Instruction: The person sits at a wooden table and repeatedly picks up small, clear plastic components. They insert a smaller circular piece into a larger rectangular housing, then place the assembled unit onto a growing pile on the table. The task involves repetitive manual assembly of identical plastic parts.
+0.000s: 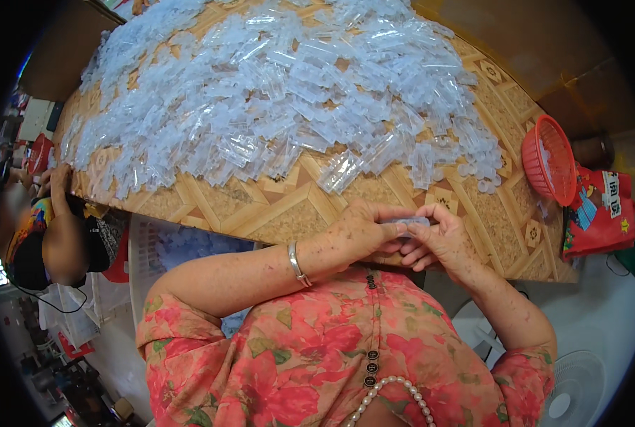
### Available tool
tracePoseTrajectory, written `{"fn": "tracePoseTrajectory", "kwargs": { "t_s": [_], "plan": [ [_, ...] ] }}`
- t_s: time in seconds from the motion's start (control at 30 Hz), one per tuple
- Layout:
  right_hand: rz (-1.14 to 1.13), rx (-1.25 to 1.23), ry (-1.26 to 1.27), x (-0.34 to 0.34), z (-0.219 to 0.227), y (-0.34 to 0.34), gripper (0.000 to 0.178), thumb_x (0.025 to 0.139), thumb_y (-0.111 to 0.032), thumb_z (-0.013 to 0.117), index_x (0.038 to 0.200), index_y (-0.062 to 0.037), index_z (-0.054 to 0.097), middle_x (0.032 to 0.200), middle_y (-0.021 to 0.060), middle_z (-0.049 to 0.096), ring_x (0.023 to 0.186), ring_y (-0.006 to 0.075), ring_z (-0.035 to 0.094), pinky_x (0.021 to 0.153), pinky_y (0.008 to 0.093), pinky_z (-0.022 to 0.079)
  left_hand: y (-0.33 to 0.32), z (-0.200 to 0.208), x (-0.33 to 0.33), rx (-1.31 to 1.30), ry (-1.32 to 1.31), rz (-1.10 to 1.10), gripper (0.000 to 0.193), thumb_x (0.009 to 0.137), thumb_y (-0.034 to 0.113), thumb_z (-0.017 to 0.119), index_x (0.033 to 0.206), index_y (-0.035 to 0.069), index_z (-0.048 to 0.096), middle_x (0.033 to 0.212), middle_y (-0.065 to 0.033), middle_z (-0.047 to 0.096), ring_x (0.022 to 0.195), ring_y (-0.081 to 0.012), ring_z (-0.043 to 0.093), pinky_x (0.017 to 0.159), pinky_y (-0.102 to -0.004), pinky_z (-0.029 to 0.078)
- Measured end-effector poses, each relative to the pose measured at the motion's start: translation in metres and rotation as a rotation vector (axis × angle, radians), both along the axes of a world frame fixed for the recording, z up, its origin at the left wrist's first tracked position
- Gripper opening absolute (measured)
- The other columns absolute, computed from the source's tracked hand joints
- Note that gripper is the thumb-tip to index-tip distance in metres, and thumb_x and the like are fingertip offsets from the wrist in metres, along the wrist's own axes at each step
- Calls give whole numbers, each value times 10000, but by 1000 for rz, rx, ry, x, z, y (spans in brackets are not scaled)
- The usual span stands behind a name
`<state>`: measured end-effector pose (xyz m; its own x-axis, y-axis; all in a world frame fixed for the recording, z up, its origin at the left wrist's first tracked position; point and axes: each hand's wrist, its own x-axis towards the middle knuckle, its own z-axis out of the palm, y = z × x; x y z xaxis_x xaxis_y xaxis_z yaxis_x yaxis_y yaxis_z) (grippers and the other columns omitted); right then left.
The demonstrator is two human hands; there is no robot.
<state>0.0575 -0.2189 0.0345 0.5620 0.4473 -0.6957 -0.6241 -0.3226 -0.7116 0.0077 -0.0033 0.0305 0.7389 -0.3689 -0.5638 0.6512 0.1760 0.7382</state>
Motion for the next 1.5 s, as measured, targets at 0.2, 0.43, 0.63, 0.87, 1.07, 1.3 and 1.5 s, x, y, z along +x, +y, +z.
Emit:
{"fn": "tracePoseTrajectory", "kwargs": {
  "t_s": [0.2,0.43,0.63,0.87,1.07,1.3,1.5],
  "plan": [
    [-17,92,-304,-22,0,-5,505,987,-204,746,1376,-34,471,866,70,721,686,114,689,577,243,545,40,18,-45,69,-291,176,394,1035,102,618,1422,27,630,1240,-99,717,983,-134,703,868,-287,607],
    [66,-456,-1247,-1,4,-5,448,869,-247,809,1239,-65,637,850,60,666,680,204,657,630,359,519,169,69,-155,1007,-254,245,341,964,61,689,1300,1,699,1117,-107,750,765,-106,706,652,-235,588],
    [151,-725,-1538,25,-12,16,572,821,-407,837,1241,-70,644,1094,121,629,904,311,695,755,444,562,176,59,-175,1346,-547,320,356,932,35,722,1284,-9,695,1098,-86,758,805,-93,697,646,-244,575],
    [187,-686,-1523,26,-16,12,429,800,-316,837,1110,-66,675,1106,115,599,895,344,688,754,462,562,88,36,-89,1014,-934,268,355,894,-7,732,1248,4,700,1089,-102,759,788,-141,720,656,-271,572],
    [142,-608,-1439,-5,-5,2,379,789,-291,859,1032,-63,679,991,88,638,830,310,690,726,427,559,31,11,-30,860,-1125,97,353,890,45,758,1236,10,697,1089,-144,732,783,-204,727,630,-306,574],
    [69,-461,-1191,-26,5,1,368,819,-232,845,1104,-53,696,979,74,675,735,197,667,675,367,532,5,-6,-6,887,-1236,-2,509,804,175,843,1266,35,683,1176,-183,697,966,-353,697,827,-425,569],
    [-57,-405,-1236,6,2,-1,274,880,-117,757,1138,-54,688,1045,73,658,605,156,579,639,331,499,-5,-15,-4,904,-1301,-35,552,748,195,871,1250,53,691,1311,-176,637,1138,-407,618,940,-481,532]
  ]
}}
